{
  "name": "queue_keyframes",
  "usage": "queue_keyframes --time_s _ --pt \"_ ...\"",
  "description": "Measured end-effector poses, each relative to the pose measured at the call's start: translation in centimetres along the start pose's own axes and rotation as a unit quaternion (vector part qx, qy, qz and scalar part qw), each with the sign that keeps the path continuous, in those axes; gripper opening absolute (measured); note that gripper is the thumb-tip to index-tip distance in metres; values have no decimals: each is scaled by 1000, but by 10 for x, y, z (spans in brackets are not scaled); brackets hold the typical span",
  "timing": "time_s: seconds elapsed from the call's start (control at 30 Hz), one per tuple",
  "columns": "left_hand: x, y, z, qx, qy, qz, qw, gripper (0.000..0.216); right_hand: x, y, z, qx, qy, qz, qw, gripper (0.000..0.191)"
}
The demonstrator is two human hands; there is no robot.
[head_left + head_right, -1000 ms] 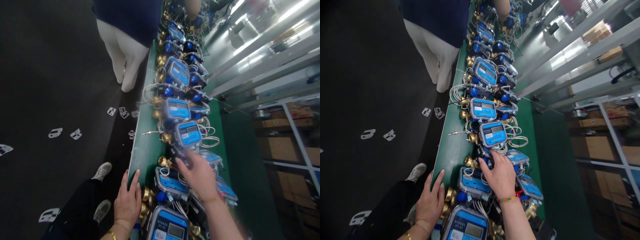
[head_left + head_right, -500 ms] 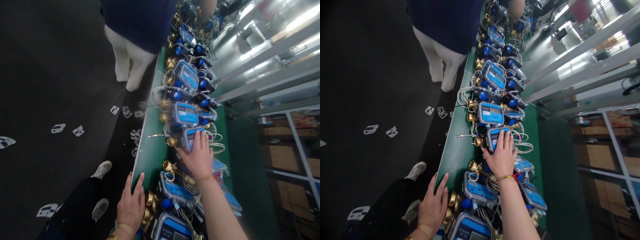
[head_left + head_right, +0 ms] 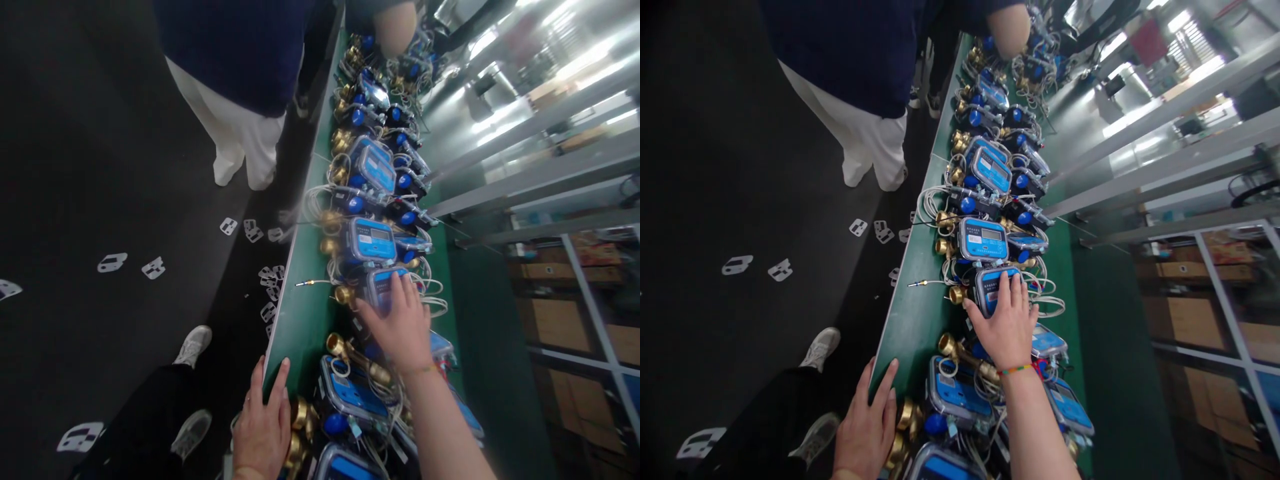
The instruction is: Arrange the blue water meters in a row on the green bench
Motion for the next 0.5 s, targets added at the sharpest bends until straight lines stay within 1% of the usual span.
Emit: queue_keyframes --time_s 0.13,0.23,0.33,0.4,0.5 --pt "-1 -1 -6 -20 -1 23 1000 70 16 21 26 23 -44 18 999 89" --pt "-2 -4 -6 -20 -2 28 999 74 37 39 38 32 -38 20 999 93" --pt "-4 -6 -5 -10 -5 24 1000 82 56 50 35 30 -4 15 999 93" --pt "-5 -7 -6 2 -8 22 1000 82 62 53 30 21 -4 20 1000 91" --pt "-5 -7 -8 24 -14 26 999 65 63 52 23 6 -39 35 999 91"
Point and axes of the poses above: each hand's wrist, its own x-axis towards the middle knuckle, its own z-axis out of the back of the hand, y = z × x, the point moved 6 cm from there along x, towards the middle knuckle, and after that the axes turned 14 degrees about y, right-handed, at the moved point
